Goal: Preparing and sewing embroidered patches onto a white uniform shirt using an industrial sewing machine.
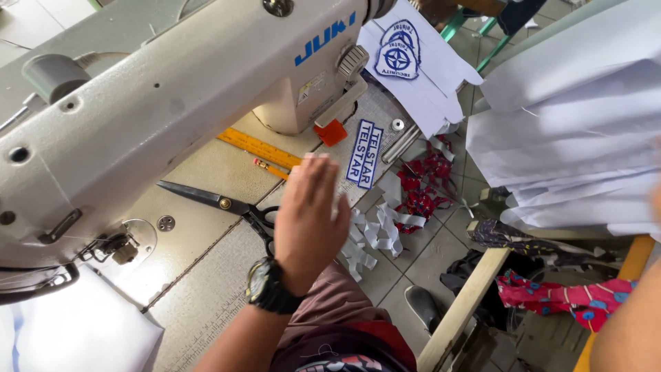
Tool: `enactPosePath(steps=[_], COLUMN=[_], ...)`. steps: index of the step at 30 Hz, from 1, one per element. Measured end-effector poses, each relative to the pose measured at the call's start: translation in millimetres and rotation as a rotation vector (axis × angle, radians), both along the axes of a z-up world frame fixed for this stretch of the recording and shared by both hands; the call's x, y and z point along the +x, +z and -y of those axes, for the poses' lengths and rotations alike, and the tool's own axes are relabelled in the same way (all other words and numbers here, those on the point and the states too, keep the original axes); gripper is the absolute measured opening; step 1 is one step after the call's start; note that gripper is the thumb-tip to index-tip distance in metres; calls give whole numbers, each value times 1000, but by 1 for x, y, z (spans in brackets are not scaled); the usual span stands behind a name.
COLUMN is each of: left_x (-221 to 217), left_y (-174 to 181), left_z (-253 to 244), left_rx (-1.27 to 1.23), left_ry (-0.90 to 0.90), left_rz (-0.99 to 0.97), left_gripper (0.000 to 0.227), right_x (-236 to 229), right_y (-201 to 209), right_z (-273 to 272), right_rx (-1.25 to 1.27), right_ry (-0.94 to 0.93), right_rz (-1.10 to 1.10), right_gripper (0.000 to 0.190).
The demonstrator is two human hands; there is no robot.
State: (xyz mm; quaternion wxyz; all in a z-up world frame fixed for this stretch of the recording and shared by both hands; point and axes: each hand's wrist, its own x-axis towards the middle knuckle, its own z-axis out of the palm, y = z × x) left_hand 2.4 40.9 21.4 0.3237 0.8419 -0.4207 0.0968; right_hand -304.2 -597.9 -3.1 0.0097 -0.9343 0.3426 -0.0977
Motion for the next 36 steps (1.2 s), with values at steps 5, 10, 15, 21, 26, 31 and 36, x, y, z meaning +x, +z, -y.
enactPosePath(steps=[5,10,15,21,26,31,36], left_x=[-12,-26,-25,-23,-24,-27,-44], left_y=[-22,-43,-60,-56,-60,-42,18], left_z=[5,21,23,20,25,22,-21], left_rx=[29,257,331,296,307,143,-37], left_ry=[26,-64,-72,-89,-49,-67,-141], left_rz=[166,172,218,197,185,179,110], left_gripper=[47,74,73,67,68,65,47], right_x=[44,124,163,82,197,298,386], right_y=[68,103,76,-118,55,46,55], right_z=[-232,-312,-340,-279,-338,-279,-299], right_rx=[246,346,800,343,497,134,410], right_ry=[-202,-94,104,338,127,179,-55], right_rz=[-222,-146,-78,-1219,-647,-112,-113], right_gripper=[36,29,21,47,47,42,64])
